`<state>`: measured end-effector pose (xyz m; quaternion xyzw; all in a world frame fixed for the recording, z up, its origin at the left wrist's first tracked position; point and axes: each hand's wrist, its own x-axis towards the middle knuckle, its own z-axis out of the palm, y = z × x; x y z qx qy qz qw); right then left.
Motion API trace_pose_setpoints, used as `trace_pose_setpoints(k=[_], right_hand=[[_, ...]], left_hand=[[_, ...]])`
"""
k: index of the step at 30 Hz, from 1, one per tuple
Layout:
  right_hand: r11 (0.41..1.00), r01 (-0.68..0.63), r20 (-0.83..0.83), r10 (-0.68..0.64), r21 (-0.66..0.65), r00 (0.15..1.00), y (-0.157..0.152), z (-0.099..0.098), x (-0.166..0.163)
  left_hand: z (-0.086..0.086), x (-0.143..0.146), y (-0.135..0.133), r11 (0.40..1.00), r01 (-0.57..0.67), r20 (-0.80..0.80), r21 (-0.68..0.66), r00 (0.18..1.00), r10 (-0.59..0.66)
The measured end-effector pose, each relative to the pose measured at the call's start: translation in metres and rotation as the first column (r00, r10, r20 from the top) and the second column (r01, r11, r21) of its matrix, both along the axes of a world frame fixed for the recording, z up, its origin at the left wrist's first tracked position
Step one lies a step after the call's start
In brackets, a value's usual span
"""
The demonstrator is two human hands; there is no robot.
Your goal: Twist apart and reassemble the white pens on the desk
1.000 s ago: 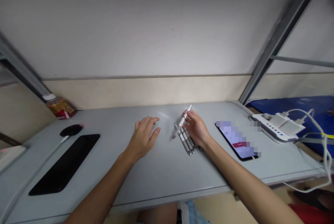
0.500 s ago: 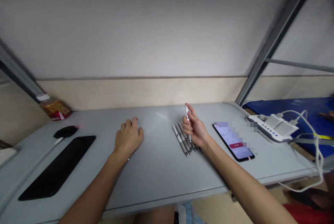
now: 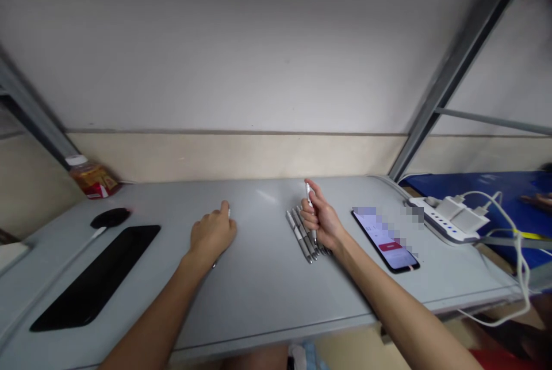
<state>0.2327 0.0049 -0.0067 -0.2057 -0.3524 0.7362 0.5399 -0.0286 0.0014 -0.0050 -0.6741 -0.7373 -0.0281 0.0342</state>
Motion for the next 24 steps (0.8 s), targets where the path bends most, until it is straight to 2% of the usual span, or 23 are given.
trace_pose_setpoints(k=[6,12,16,19,24], right_hand=[[1.0,0.025,0.025,-0.025,-0.012,0.999,-0.001,0.001,-0.001],[0.998,-0.062,0.088,0.061,0.0,0.994,-0.008,0.002,-0.02],[0.994,-0.096,0.246,0.08,0.054,0.966,-0.008,0.003,-0.031],[0.977,-0.11,0.455,0.013,0.186,0.89,-0.003,0.005,-0.032],[0.898,-0.188,0.724,-0.182,0.398,0.666,0.016,0.003,-0.026]], left_hand=[[0.005,0.002,-0.005,1.0,0.027,-0.005,0.014,1.0,-0.027],[0.003,0.001,-0.002,0.998,0.047,-0.004,0.039,0.999,-0.047],[0.001,0.0,-0.001,0.997,0.054,-0.004,0.059,0.999,-0.054],[0.0,0.001,0.0,0.994,0.066,0.035,0.084,0.997,-0.069],[-0.003,0.002,0.002,0.993,0.069,0.093,0.101,0.993,-0.078]])
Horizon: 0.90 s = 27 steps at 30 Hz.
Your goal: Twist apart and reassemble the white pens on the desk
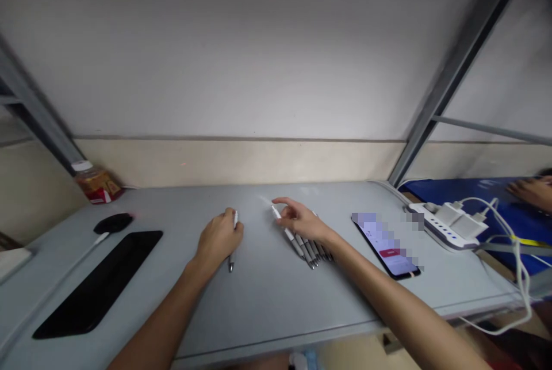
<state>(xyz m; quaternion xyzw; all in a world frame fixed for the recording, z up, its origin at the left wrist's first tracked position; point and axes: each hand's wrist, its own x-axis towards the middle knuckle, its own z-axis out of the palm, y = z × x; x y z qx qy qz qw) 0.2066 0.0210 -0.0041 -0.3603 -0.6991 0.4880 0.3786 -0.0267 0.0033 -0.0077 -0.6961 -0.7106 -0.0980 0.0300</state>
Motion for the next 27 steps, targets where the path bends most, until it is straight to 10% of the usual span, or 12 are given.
trace_pose_setpoints(k=[12,27], right_hand=[[0.921,-0.048,0.622,-0.221,0.386,0.751,0.008,-0.011,0.012],[0.914,-0.079,0.631,-0.209,0.397,0.747,0.003,-0.009,0.028]], left_hand=[[0.002,0.005,-0.001,0.998,0.053,0.033,0.024,0.998,-0.054],[0.0,0.011,-0.003,0.986,0.154,0.187,0.063,0.969,-0.163]])
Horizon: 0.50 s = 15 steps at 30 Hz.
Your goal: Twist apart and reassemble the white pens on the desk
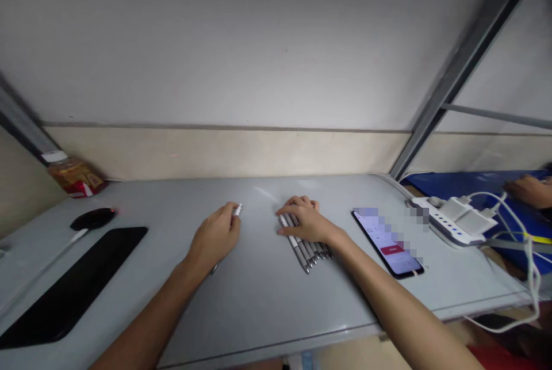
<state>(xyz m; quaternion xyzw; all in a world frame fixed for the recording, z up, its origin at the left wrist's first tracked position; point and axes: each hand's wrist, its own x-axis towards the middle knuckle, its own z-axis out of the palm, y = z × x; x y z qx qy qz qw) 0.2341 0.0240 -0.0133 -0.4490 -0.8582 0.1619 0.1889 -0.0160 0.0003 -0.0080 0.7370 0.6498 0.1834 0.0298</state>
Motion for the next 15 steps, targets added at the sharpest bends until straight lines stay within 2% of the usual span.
trace_pose_setpoints(k=[8,11,15], right_hand=[[0.999,0.022,-0.031,-0.021,0.035,0.999,0.0,-0.002,0.0],[0.996,0.05,-0.147,-0.039,0.07,0.988,-0.002,0.003,-0.002],[1.0,-0.01,-0.355,0.013,0.011,0.935,-0.002,0.006,-0.005]], left_hand=[[-0.009,0.002,0.004,0.982,0.131,0.209,0.135,0.965,-0.157],[-0.005,0.006,0.004,0.951,0.249,0.177,0.181,0.943,-0.281],[0.009,0.018,0.003,0.879,0.464,0.06,0.108,0.88,-0.472]])
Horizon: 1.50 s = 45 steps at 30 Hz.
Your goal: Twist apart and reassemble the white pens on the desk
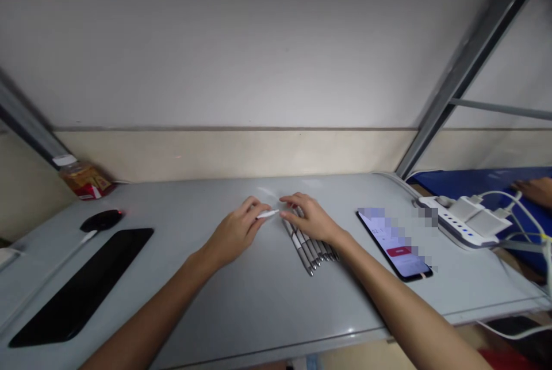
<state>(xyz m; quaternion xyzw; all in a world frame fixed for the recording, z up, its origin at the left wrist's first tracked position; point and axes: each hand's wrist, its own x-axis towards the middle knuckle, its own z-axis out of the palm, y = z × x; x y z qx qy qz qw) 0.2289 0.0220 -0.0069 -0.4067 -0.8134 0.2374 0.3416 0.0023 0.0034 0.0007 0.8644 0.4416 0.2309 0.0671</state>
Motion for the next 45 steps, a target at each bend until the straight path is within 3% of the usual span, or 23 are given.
trace_pose_setpoints(k=[3,6,11,16,21,25,29,32,35,39,45], right_hand=[[0.994,-0.081,-0.062,0.077,-0.079,0.995,0.001,-0.003,-0.003],[0.993,-0.067,-0.069,0.06,-0.095,0.996,0.003,-0.006,-0.004],[0.968,-0.033,-0.245,-0.031,-0.25,0.969,0.008,-0.003,0.002],[0.872,-0.183,-0.305,0.041,-0.454,0.952,0.007,0.002,0.004],[0.875,-0.205,-0.311,0.067,-0.438,0.948,0.002,0.002,0.001],[0.976,-0.117,-0.222,0.075,-0.184,0.972,-0.002,0.004,-0.001],[0.999,-0.046,-0.175,0.049,0.021,0.983,-0.001,0.003,-0.002],[0.998,-0.04,-0.175,0.031,-0.045,0.984,0.001,-0.002,-0.002],[0.99,-0.037,-0.104,0.022,-0.139,0.994,0.002,-0.006,-0.002],[0.998,0.004,-0.153,-0.013,-0.058,0.988,-0.001,-0.005,-0.004],[0.995,-0.002,-0.105,-0.009,-0.104,0.994,-0.003,-0.001,-0.004]], left_hand=[[0.008,0.011,0.002,0.995,0.087,-0.025,0.039,0.996,-0.086],[0.009,0.016,0.006,0.99,0.113,-0.051,0.079,0.993,-0.11],[-0.006,0.001,0.017,0.982,0.033,-0.07,0.185,0.997,-0.021],[-0.013,-0.008,0.02,0.929,0.059,-0.176,0.366,0.984,0.007],[-0.008,-0.005,0.015,0.895,0.043,-0.203,0.444,0.978,0.053],[-0.014,-0.006,0.013,0.946,-0.015,-0.113,0.323,0.992,0.054],[-0.017,-0.009,0.014,0.993,-0.053,0.003,0.103,0.999,0.053],[-0.013,-0.008,0.013,0.999,-0.035,0.054,0.0,0.998,0.035],[-0.011,-0.004,0.011,1.0,-0.002,0.048,-0.01,0.999,0.002],[-0.014,-0.003,0.01,1.0,0.006,0.02,-0.006,1.0,-0.006],[-0.017,-0.005,0.012,1.0,-0.011,0.027,-0.025,1.0,0.012]])
